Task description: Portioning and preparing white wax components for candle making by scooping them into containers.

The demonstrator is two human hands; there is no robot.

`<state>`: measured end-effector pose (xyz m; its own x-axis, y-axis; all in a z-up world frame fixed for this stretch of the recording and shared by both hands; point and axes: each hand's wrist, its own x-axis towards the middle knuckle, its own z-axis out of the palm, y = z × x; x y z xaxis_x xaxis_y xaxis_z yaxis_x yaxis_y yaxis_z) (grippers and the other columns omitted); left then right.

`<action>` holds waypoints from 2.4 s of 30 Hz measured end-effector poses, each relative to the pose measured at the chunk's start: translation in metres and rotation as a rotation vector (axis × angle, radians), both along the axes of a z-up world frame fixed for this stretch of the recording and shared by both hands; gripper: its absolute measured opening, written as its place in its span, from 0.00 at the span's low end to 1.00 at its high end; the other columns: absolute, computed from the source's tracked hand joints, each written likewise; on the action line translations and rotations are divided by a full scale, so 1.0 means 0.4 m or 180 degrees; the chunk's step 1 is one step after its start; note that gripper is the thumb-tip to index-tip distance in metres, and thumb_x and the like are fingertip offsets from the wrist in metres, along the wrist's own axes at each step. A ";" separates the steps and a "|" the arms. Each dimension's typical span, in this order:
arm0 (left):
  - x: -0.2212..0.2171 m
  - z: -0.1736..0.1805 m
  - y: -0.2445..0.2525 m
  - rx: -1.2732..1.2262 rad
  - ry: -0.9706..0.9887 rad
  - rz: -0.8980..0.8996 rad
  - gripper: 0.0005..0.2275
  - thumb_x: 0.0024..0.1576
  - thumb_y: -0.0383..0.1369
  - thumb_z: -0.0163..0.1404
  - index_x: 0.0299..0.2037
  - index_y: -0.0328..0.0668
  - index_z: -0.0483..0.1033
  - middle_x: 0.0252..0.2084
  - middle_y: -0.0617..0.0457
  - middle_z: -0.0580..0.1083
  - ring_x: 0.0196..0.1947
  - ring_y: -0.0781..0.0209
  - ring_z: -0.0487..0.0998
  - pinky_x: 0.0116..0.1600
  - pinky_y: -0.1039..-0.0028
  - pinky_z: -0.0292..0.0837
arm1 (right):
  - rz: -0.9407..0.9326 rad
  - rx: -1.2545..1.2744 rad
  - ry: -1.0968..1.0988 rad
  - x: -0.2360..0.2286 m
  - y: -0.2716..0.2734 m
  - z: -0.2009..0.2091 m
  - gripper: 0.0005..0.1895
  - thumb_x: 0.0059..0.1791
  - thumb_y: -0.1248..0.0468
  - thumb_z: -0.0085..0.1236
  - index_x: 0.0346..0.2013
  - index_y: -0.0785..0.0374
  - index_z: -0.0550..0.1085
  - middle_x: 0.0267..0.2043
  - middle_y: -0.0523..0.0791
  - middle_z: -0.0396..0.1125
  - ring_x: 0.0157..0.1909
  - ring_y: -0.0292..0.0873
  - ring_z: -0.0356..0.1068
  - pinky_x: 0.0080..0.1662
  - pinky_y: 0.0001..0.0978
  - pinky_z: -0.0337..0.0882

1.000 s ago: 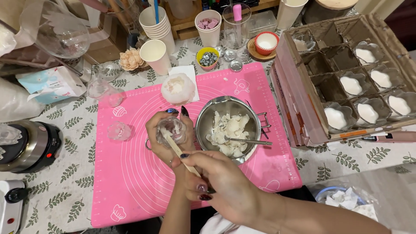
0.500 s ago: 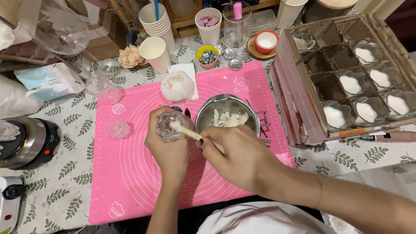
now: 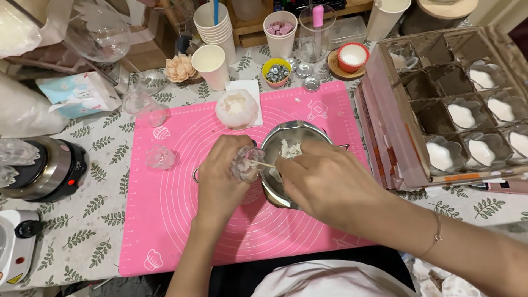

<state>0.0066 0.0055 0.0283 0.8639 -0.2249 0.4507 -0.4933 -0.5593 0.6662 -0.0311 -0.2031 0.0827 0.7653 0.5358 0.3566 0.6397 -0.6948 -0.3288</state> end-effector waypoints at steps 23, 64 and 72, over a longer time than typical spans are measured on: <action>0.000 -0.043 -0.048 -0.0171 -0.0179 0.0841 0.15 0.46 0.24 0.63 0.43 0.39 0.74 0.39 0.50 0.75 0.37 0.56 0.79 0.41 0.67 0.73 | -0.0568 0.4223 0.3582 -0.058 -0.040 -0.212 0.15 0.53 0.66 0.50 0.45 0.73 0.81 0.18 0.33 0.53 0.22 0.30 0.50 0.27 0.26 0.52; -0.270 -0.004 0.128 0.0725 0.0550 0.2824 0.35 0.55 0.44 0.58 0.69 0.31 0.62 0.55 0.36 0.69 0.52 0.43 0.69 0.55 0.56 0.65 | -0.2129 0.1418 0.0676 -0.134 -0.069 -0.153 0.10 0.51 0.68 0.55 0.45 0.68 0.78 0.36 0.49 0.72 0.29 0.39 0.74 0.34 0.32 0.70; -0.268 -0.061 -0.094 -0.1288 0.3634 -0.0705 0.21 0.68 0.40 0.41 0.47 0.27 0.82 0.33 0.48 0.83 0.34 0.63 0.82 0.39 0.76 0.76 | -0.2403 0.2684 0.2163 -0.166 -0.074 -0.175 0.14 0.52 0.68 0.49 0.47 0.73 0.77 0.24 0.47 0.73 0.20 0.39 0.72 0.24 0.32 0.70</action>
<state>-0.1004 -0.0320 0.0039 0.7693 -0.4363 -0.4667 0.4279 -0.1906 0.8835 -0.0973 -0.2329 0.0128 0.9338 -0.2947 -0.2027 -0.2754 -0.2307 -0.9332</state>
